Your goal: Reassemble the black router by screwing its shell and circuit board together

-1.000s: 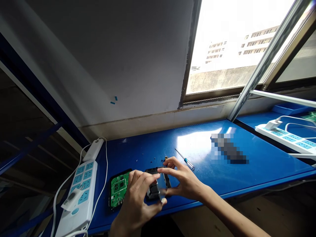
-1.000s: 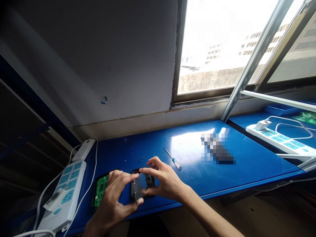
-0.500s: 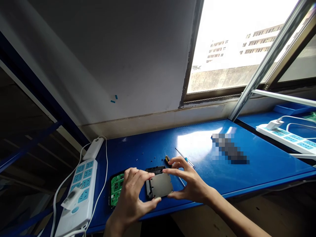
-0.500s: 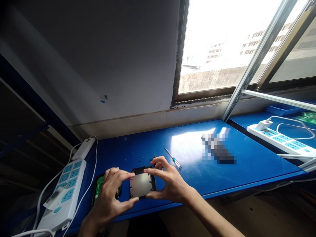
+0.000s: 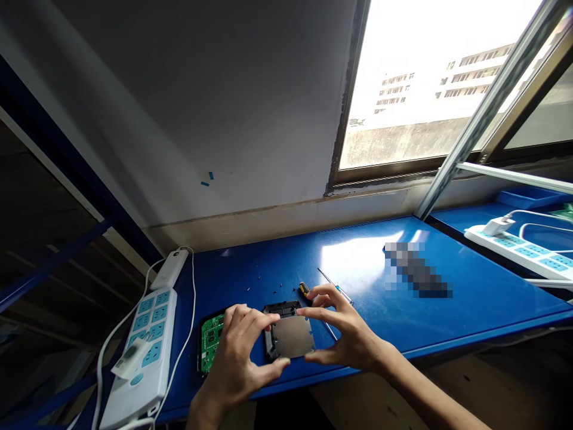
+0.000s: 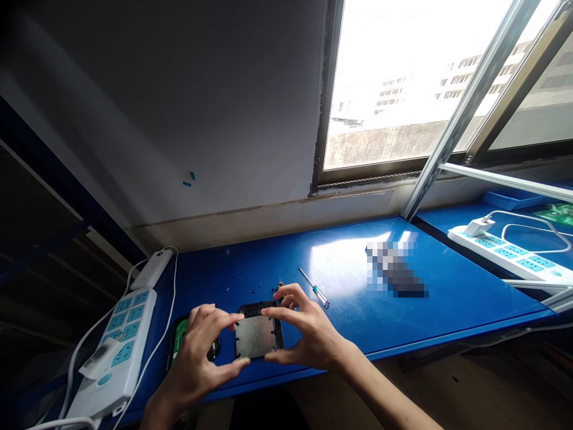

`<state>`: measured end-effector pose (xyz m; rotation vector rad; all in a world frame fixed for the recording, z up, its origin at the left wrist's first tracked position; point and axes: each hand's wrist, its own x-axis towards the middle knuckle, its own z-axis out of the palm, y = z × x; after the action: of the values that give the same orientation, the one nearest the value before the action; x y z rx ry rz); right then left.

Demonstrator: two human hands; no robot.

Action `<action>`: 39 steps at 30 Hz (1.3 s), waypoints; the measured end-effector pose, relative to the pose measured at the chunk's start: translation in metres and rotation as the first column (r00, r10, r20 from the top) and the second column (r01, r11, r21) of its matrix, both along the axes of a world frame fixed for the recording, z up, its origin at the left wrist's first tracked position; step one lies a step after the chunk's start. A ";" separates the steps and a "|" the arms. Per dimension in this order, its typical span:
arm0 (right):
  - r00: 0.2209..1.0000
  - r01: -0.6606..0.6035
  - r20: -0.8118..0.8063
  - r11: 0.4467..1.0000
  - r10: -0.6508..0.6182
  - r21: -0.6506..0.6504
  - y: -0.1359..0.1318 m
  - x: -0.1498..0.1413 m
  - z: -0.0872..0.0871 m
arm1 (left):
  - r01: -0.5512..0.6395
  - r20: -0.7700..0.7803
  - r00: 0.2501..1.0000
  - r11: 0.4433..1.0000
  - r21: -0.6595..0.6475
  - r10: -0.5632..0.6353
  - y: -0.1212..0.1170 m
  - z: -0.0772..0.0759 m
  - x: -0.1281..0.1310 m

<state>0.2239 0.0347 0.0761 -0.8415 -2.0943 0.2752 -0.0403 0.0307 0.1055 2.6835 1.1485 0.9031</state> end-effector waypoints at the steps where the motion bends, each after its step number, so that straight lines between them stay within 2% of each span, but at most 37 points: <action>1: 1.000 0.000 -0.002 1.000 0.000 0.000 0.000 0.000 0.000 | -0.001 -0.004 1.000 1.000 -0.002 0.001 0.000 0.000 0.000; 5: 1.000 -0.002 -0.008 1.000 0.003 0.006 0.000 -0.002 0.003 | -0.019 -0.019 1.000 1.000 0.000 0.019 0.000 0.001 0.003; 12: 0.997 -0.040 -0.064 0.999 0.042 0.033 0.000 -0.008 0.010 | -0.020 -0.001 1.000 0.995 0.102 0.020 0.000 -0.003 0.013; 18: 0.998 -0.059 -0.002 0.997 0.059 0.043 0.001 -0.016 0.010 | -0.011 0.068 0.998 0.997 0.071 0.006 0.000 -0.007 0.020; 23: 0.998 -0.063 0.008 0.998 0.063 0.015 0.002 -0.017 0.008 | -0.018 0.068 0.998 0.998 0.056 0.014 0.000 -0.008 0.022; 27: 0.997 -0.082 -0.002 0.991 0.082 -0.104 0.002 -0.018 -0.003 | -0.032 0.117 0.992 0.999 -0.036 0.036 0.000 -0.009 0.022; 31: 0.992 -0.111 -0.085 0.957 0.092 -0.267 0.001 -0.029 -0.017 | -0.010 0.193 0.980 0.990 -0.143 0.038 -0.002 -0.009 0.024; 36: 0.959 -0.194 -0.260 0.931 0.114 -0.309 0.002 -0.041 -0.026 | 0.035 0.270 0.963 0.982 -0.188 0.017 -0.004 -0.009 0.027; 39: 0.949 -0.215 -0.294 0.913 0.112 -0.346 0.003 -0.041 -0.026 | 0.035 0.273 0.962 0.989 -0.146 0.006 -0.006 -0.010 0.026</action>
<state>0.1833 0.0375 0.0498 -0.7923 -1.8820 0.8570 -0.0142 0.0248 0.0951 2.3552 1.0865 1.0964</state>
